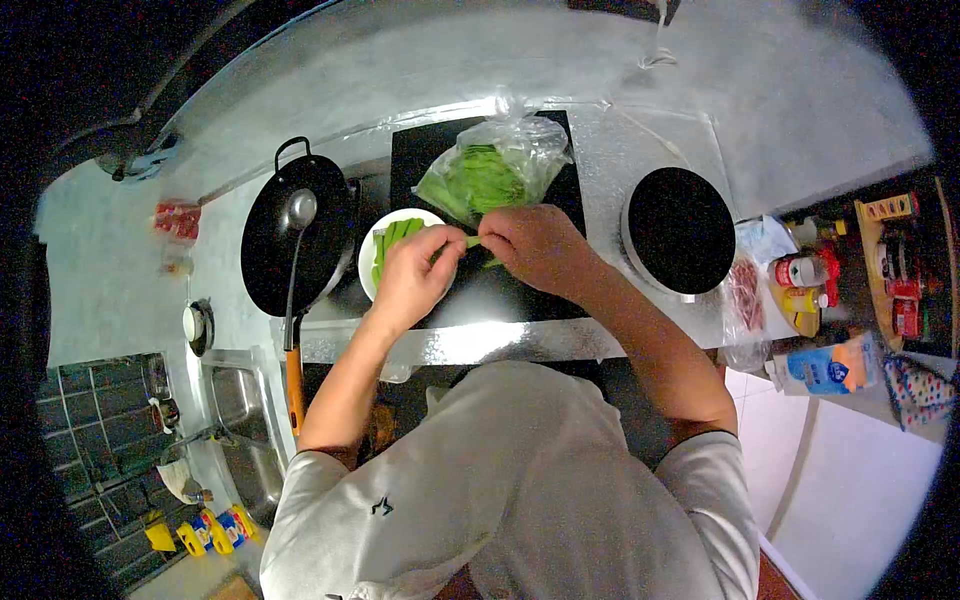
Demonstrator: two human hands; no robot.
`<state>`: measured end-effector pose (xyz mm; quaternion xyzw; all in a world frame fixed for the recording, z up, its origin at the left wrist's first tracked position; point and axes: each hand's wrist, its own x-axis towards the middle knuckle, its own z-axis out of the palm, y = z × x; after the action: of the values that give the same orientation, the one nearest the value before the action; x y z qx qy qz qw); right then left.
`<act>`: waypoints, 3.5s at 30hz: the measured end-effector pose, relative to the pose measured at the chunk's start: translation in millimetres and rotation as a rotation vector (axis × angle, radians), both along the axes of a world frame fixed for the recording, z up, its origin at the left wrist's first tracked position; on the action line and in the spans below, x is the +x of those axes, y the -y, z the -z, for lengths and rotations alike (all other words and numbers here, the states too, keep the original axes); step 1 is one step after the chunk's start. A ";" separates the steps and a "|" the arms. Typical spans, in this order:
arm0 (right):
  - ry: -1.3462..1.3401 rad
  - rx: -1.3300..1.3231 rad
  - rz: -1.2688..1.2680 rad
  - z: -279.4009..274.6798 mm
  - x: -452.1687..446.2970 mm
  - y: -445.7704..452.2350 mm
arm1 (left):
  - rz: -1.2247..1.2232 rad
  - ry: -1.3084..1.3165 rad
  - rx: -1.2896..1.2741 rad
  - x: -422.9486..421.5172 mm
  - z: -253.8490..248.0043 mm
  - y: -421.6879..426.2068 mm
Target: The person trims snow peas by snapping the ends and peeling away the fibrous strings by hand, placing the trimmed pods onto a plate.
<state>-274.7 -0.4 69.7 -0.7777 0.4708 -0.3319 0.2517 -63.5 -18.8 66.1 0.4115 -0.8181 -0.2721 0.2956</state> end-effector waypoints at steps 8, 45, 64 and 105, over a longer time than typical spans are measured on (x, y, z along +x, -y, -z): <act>-0.030 0.044 -0.033 -6.8 5.7 6.5 | 0.115 -0.012 0.182 2.8 1.2 4.2; -0.112 0.011 0.339 101.2 -23.3 -25.0 | -0.119 -1.240 0.776 -1.0 9.0 20.8; 0.323 0.119 0.244 25.4 59.4 -21.9 | -0.127 -1.079 0.563 -14.5 10.7 -2.2; -0.717 0.029 0.370 93.7 -33.8 -18.9 | -0.107 0.328 0.211 97.6 51.4 -9.7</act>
<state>-308.5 18.5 -24.0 -0.7427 0.6654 -0.0727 0.0184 34.1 -9.2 14.8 0.5218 -0.7993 -0.2694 0.1276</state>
